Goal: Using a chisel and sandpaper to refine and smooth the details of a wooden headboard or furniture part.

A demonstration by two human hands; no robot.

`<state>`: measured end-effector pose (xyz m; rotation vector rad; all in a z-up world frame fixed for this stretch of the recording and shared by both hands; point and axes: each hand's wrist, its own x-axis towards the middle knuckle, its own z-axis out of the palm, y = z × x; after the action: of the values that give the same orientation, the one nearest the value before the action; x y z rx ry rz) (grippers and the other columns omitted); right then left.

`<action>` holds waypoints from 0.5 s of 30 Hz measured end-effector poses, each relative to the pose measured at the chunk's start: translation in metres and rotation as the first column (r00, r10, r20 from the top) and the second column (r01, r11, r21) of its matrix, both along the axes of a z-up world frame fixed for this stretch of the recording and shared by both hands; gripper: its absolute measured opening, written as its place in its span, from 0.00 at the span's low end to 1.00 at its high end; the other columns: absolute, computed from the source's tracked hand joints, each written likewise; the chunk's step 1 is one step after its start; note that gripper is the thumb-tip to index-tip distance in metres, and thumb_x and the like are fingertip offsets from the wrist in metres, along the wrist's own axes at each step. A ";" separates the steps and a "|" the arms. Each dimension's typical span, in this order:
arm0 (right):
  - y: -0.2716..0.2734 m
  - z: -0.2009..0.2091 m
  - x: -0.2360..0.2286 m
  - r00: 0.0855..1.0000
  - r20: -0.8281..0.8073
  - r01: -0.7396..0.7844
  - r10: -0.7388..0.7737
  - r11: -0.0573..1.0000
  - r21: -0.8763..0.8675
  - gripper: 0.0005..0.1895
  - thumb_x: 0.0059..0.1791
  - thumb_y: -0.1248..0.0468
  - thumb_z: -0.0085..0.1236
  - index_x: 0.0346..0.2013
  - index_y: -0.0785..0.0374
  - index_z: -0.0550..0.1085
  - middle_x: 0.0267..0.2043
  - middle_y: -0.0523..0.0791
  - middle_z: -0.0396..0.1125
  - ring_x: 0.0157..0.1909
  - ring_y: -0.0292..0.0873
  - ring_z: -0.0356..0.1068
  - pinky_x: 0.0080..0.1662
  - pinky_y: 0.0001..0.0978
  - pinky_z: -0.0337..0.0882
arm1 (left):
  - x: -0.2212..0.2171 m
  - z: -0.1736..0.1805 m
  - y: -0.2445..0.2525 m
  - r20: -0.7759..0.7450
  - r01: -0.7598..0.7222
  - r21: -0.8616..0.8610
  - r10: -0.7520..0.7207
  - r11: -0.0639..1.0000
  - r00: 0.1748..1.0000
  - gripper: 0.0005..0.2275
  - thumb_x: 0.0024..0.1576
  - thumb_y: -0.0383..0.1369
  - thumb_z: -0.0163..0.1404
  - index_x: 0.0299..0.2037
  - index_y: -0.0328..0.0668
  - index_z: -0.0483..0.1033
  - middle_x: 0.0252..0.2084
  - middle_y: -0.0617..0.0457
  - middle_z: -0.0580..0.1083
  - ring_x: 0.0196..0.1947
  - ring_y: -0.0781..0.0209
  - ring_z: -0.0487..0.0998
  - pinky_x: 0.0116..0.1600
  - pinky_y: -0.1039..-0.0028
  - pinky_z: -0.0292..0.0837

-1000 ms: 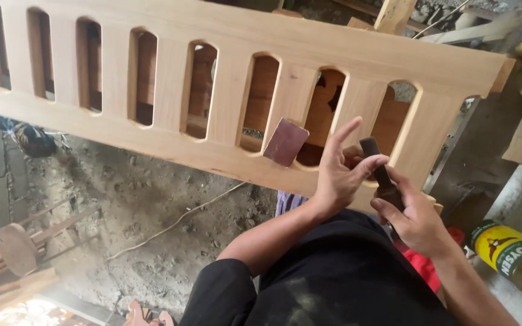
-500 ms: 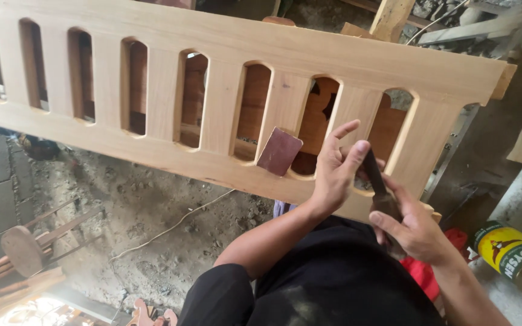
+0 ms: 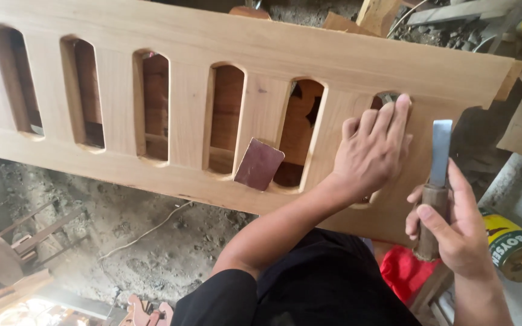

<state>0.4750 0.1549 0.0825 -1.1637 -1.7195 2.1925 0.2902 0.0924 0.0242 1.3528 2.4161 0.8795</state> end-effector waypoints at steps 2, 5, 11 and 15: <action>0.003 -0.002 -0.003 1.000 0.024 0.004 -0.004 1.000 0.006 0.42 0.54 0.70 0.48 0.83 0.62 0.46 0.47 0.50 0.65 0.31 0.38 0.68 0.34 0.30 0.72 | 0.001 -0.004 0.002 -0.001 0.002 -0.001 -0.002 1.000 1.000 0.29 0.62 0.40 0.50 0.71 0.32 0.63 0.60 0.51 0.70 0.54 0.56 0.70 0.57 0.61 0.63; 0.007 -0.006 -0.009 0.998 0.064 0.011 -0.012 1.000 0.026 0.43 0.54 0.70 0.47 0.83 0.60 0.46 0.47 0.50 0.66 0.30 0.38 0.68 0.33 0.30 0.71 | 0.001 -0.012 0.001 0.001 0.013 0.018 -0.013 1.000 1.000 0.28 0.63 0.40 0.50 0.71 0.34 0.63 0.61 0.52 0.71 0.54 0.57 0.70 0.57 0.62 0.62; 0.004 -0.007 -0.029 0.994 0.111 -0.014 0.012 1.000 0.016 0.43 0.54 0.72 0.48 0.84 0.61 0.48 0.44 0.48 0.64 0.31 0.38 0.66 0.32 0.29 0.70 | -0.003 -0.010 -0.022 0.087 0.074 0.084 -0.081 0.994 0.993 0.27 0.62 0.39 0.50 0.72 0.40 0.63 0.64 0.56 0.70 0.54 0.61 0.71 0.56 0.67 0.62; 0.001 -0.010 -0.038 0.995 0.100 0.004 -0.003 1.000 -0.007 0.43 0.53 0.73 0.46 0.83 0.62 0.48 0.46 0.47 0.65 0.31 0.36 0.66 0.32 0.28 0.69 | -0.006 -0.007 -0.028 0.140 0.106 0.133 -0.124 0.985 0.982 0.30 0.57 0.39 0.52 0.72 0.42 0.62 0.68 0.55 0.68 0.56 0.60 0.72 0.60 0.67 0.63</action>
<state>0.4366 0.1561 0.0727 -1.2982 -1.7469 2.1746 0.2846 0.0641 0.0175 1.4014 2.1812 1.0753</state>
